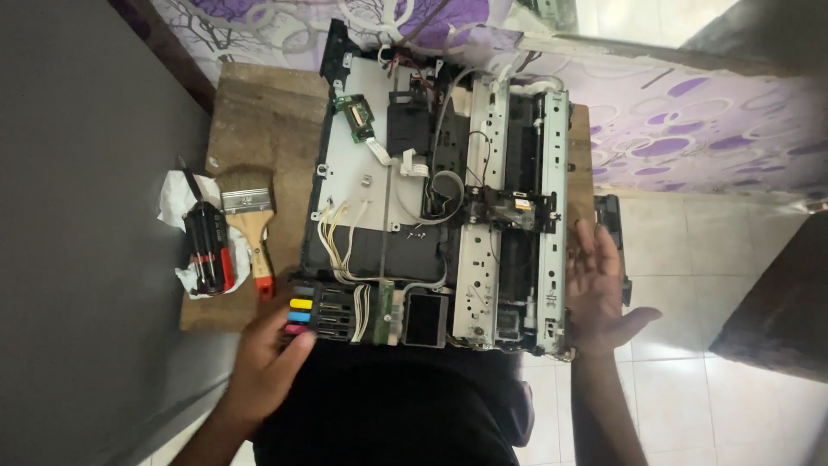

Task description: The person removes a small mechanical component from the interior of a disassembled printer, detaches a wire from it, and then reinserts the component back into the printer chassis.

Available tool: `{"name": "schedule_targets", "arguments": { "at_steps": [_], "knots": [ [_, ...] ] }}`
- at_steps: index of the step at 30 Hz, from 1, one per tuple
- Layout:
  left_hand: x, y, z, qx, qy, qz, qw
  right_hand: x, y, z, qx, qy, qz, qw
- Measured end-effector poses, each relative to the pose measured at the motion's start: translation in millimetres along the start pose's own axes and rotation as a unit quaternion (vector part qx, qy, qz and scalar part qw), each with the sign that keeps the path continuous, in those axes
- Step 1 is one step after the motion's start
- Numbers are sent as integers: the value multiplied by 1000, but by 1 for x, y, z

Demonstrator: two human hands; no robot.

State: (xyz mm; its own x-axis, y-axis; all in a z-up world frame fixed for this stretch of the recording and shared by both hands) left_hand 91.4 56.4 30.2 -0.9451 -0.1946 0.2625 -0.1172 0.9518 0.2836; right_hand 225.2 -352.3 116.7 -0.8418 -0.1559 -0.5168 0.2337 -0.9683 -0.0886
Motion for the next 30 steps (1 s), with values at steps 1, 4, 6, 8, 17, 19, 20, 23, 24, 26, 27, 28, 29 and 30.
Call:
{"name": "schedule_targets", "arguments": {
  "at_steps": [1, 4, 6, 8, 17, 19, 20, 23, 24, 26, 27, 28, 29, 30],
  "knots": [
    [8, 12, -2, -28, 29, -16, 999, 1, 5, -2, -7, -3, -14, 1000],
    [29, 53, -57, -131, -28, -97, 986, 5, 13, -12, -26, -15, -45, 999],
    [37, 69, -101, -205, -119, -158, 958, 8, 18, -17, -35, -19, -62, 997],
    [26, 77, -111, -347, -65, -202, 914, 14, 38, -29, -18, -54, -144, 988],
    [-24, 58, -82, -415, 3, -273, 868, 11, 40, -27, 60, -84, -160, 982],
    [-32, 53, -72, -412, -19, -289, 864, 12, 38, -29, 73, -89, -157, 981],
    [-33, 53, -71, -407, -46, -314, 857, 8, 36, -29, 82, -85, -152, 981],
    [-28, 43, -80, -437, -58, -361, 822, 7, 30, -24, 101, -78, -135, 983],
    [-29, 45, -76, -436, -59, -364, 821, 7, 32, -28, 100, -75, -134, 983],
    [-27, 44, -70, -426, -75, -375, 820, 11, 38, -33, 106, -73, -127, 983],
    [-29, 44, -68, -424, -75, -375, 821, 14, 43, -37, 107, -73, -127, 983],
    [-30, 44, -64, -422, -70, -384, 818, 17, 47, -42, 97, -66, -122, 986],
    [-31, 45, -61, -420, -64, -394, 815, 20, 51, -46, 87, -60, -117, 987],
    [-29, 45, -60, -419, -66, -396, 815, 22, 53, -48, 88, -58, -116, 988]
  ]
}}
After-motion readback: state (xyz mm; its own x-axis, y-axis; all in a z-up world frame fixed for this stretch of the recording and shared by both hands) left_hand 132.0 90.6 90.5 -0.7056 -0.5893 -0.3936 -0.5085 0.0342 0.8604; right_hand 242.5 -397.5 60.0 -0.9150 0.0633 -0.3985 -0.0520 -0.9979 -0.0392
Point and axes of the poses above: each hand's wrist, its own x-axis away from the middle knuckle, its own y-axis out of the back of the hand, z = x × y, the point moved 10 cm from there along -x, towards the middle knuckle, and after that the axes turned 12 degrees about y, right-handed, at the moved point
